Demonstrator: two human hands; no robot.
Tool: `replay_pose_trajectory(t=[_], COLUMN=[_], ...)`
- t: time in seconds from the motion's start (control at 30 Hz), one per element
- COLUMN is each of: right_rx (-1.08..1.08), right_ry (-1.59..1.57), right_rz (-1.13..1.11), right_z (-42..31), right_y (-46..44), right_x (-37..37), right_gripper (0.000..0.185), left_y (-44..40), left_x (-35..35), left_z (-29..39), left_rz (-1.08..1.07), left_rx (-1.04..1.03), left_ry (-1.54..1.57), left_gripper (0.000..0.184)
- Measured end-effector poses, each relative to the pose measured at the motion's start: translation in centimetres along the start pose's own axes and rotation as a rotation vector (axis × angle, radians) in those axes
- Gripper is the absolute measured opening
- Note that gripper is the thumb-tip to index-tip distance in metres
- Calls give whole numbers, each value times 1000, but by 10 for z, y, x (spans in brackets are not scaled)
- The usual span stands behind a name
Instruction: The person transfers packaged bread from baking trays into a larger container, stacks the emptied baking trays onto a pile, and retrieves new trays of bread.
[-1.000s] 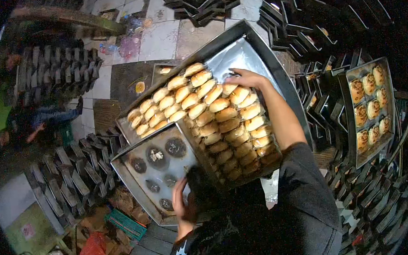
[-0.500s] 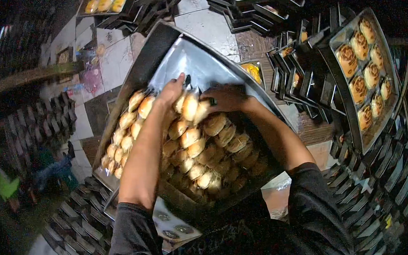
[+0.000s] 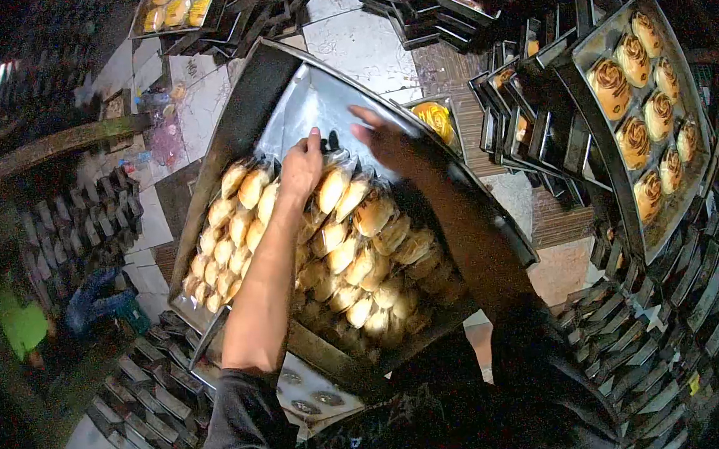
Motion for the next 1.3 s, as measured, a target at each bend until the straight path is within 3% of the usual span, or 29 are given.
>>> replay_pose_trajectory(t=[0.03,0.07,0.13,0.17,0.23,0.27,0.3,0.33,0.43,0.47,0.53,0.57,0.6,0.63,0.67,0.73,0.77,0.8,0.87,0.9,0.93,0.97,1.0,1.03,1.07,1.1,1.13,1.23,1.3], right_rx=[3,-239,-403,-396,-345,-443,-350,-255,-279,-314,-467,-491,-174,-145,-209,-340,-645,-611,-688,-733,-556,-371,-190,-48,64,147,186,-39,177], right_ry=[-5,-79,-96,-100,-393,-301,-327,-351,-31,-40,-74,-8,365,403,341,198,49,-82,145,252,196,147,110,36,-120,-348,-640,-1637,-1240], right_rz=[3,-294,-632,-627,-358,-137,-22,84,45,-50,-355,-509,-591,-595,-546,-461,-485,-398,-292,-245,-198,-157,-122,-96,-113,-170,-295,-1049,-1245], right_z=[-7,-8,-17,-4,35,-15,-26,-36,-119,-123,-106,-96,-95,-111,-132,-166,-182,-134,-196,-229,-269,-311,-352,-407,-470,-534,-599,-768,-796], right_y=[3,6,13,14,9,22,32,45,145,186,266,300,320,337,347,360,359,370,373,374,374,375,376,378,374,377,384,421,397], right_x=[-13,-36,-53,-55,-51,-14,3,22,40,27,-19,-45,-70,-88,-102,-123,-126,-133,-131,-130,-133,-135,-139,-155,-188,-218,-246,-304,-317], right_gripper=[43,47,52,52,49,45,43,41,34,36,41,44,48,50,52,60,57,56,56,56,52,49,45,46,47,48,50,54,53], left_y=[9,18,26,35,71,105,145,186,325,376,504,548,590,607,632,643,629,617,606,598,578,588,608,638,673,717,769,872,915], left_x=[2,4,2,7,27,54,87,112,176,187,188,185,170,146,131,129,133,135,82,169,152,213,295,353,406,462,517,599,608], left_z=[7,14,10,12,31,56,79,71,-4,-55,-195,-222,-256,-274,-329,-312,-290,-288,-378,-308,-360,-329,-300,-285,-279,-276,-254,-264,-278], left_rz=[1,-15,-17,-15,250,246,244,308,612,733,716,707,775,907,350,372,345,322,587,467,585,601,527,618,623,776,749,1077,1278], left_rx=[-2,-6,-2,-8,-337,-343,-349,-366,-64,140,686,870,1099,824,836,862,854,813,481,535,81,-30,-289,-484,-441,-569,-678,-456,-520], left_ry=[-5,-22,-18,-25,-420,-247,-74,-210,-300,-179,-304,-235,-56,588,522,680,818,951,857,876,942,993,805,639,736,438,789,889,1088], left_gripper=[53,50,41,41,38,38,40,39,44,49,71,78,80,80,74,67,61,55,44,53,63,68,69,74,76,78,80,80,74])
Point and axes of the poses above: each hand's wrist, its own y-axis away from the middle knuckle, its own x-axis out of the back of the hand, z = x × y, the point moved 3 cm from there along -y, towards the middle knuckle, and after that the axes turned 12 degrees about -x, right-handed, at the moved point
